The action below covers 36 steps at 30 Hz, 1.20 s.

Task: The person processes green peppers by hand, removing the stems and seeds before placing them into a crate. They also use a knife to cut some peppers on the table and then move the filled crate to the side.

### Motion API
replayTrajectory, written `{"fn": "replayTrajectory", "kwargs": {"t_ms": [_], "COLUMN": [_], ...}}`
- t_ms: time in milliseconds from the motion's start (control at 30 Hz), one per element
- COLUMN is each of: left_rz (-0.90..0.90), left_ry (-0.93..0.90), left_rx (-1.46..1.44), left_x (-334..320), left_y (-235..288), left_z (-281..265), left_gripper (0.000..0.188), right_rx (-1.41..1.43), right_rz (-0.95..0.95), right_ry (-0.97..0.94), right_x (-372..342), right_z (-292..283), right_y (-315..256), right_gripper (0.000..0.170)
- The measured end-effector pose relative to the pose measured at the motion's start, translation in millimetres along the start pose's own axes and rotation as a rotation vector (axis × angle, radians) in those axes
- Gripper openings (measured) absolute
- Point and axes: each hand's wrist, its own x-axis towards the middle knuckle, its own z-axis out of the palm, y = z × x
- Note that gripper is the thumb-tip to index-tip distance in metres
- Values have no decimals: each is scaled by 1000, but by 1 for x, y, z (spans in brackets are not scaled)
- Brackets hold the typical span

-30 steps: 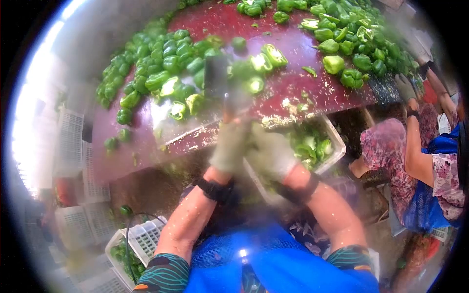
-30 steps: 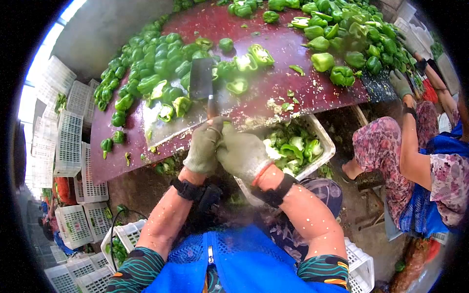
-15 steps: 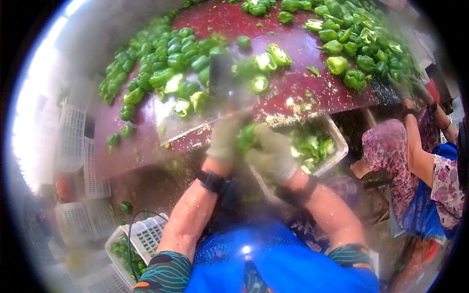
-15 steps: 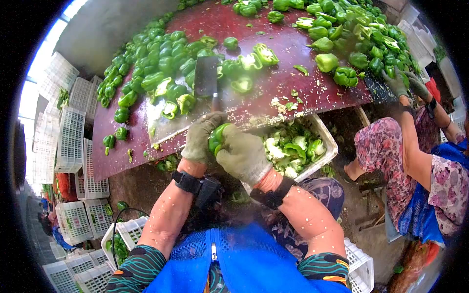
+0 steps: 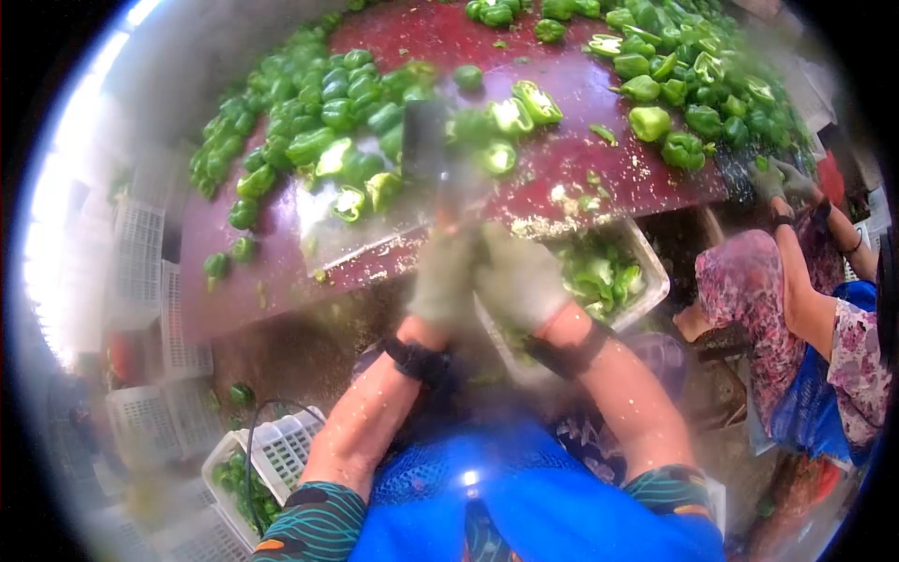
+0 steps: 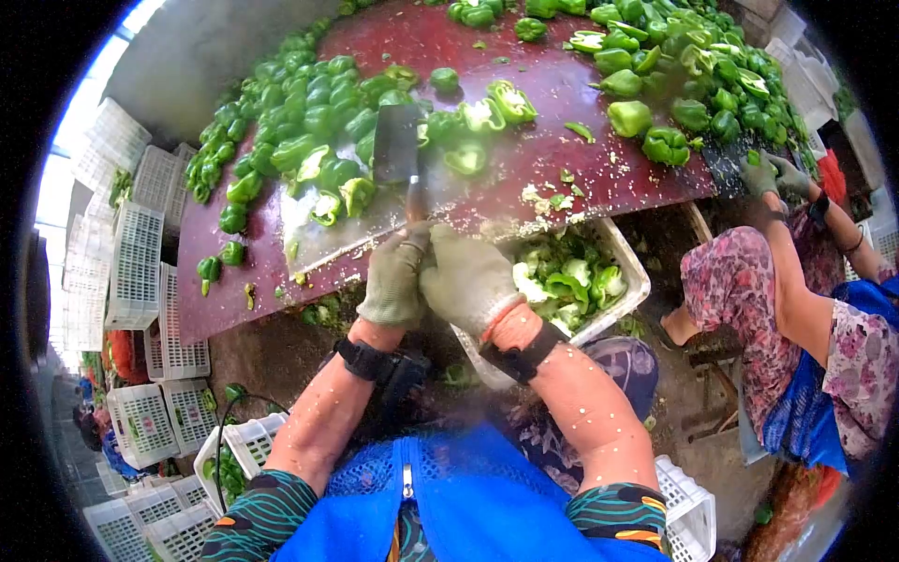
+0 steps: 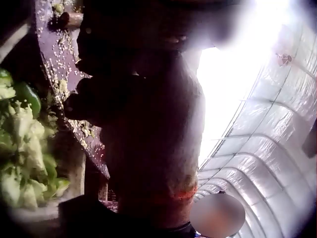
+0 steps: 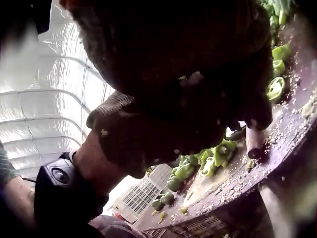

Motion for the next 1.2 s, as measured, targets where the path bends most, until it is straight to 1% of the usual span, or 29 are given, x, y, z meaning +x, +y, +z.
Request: {"fn": "replayTrajectory", "kwargs": {"t_ms": [100, 167, 200, 233, 267, 300, 367, 400, 433, 500, 533, 567, 633, 667, 700, 733, 800, 867, 900, 967, 1067, 1100, 1167, 1200], "left_rz": [58, 134, 104, 74, -29, -144, -173, -185, -135, -192, -221, -142, 203, 235, 267, 157, 78, 114, 114, 54, -31, -73, 245, 304], "left_ry": [-49, -75, -70, -64, -46, -27, 6, 21, 61, 4, -23, -38, -111, -123, -135, -122, -93, -63, -48, -34, -51, -35, -82, -104], "left_rx": [-56, 1, -3, -8, -73, -139, -113, -98, -32, -44, -57, -84, 244, 242, 241, 80, 2, 126, 170, 172, 121, -2, 312, 386], "left_x": [0, 2, 1, 0, -13, -22, -14, -10, -9, -3, 0, 0, 6, 8, 11, 12, 9, 4, 2, 0, 5, 9, 20, 23], "left_y": [-9, -11, -9, -6, 40, 62, 56, 54, 53, 47, 40, 32, 16, 6, -3, -12, -7, 4, 13, 29, 42, 40, 17, 13], "left_z": [-2, -2, 0, 2, 9, 14, 18, 18, 17, 9, 5, 2, -2, -1, 1, 2, 8, 16, 20, 27, 30, 28, 16, 14], "left_gripper": [26, 27, 27, 28, 28, 29, 29, 29, 27, 26, 26, 26, 25, 24, 23, 23, 21, 20, 20, 21, 22, 22, 24, 24], "right_rx": [189, 202, 210, 160, 110, 63, 145, 185, 294, 438, 416, 394, 336, 296, 296, 297, 302, 302, 359, 473, 937, 967, 861, 804], "right_rz": [-31, -1, 14, -3, -17, -26, -6, 4, -1, -102, -86, -70, -7, 41, 49, 56, 57, 49, -24, -167, 157, 166, 191, 205], "right_ry": [93, 69, 57, 9, -38, -95, -20, 21, 36, 98, 93, 87, 50, 22, 13, 6, 6, 17, 69, 176, -165, -92, -47, -29], "right_x": [-6, -17, -20, -17, -11, -8, 0, 2, 0, 2, -1, -5, -13, -17, -20, -22, -25, -27, -24, -12, -8, -10, -8, -7], "right_z": [10, 5, 2, 6, 13, 20, 27, 23, 9, 23, 25, 22, 10, 2, -1, -2, -4, -2, 4, 10, -15, -21, -7, -2], "right_y": [10, 5, 4, 9, 16, 22, 28, 19, 11, 20, 25, 24, 21, 18, 18, 17, 18, 23, 29, 38, 28, 20, 28, 32], "right_gripper": [35, 36, 36, 36, 36, 36, 36, 37, 41, 44, 44, 43, 42, 41, 40, 39, 39, 40, 39, 39, 38, 32, 33, 33]}}
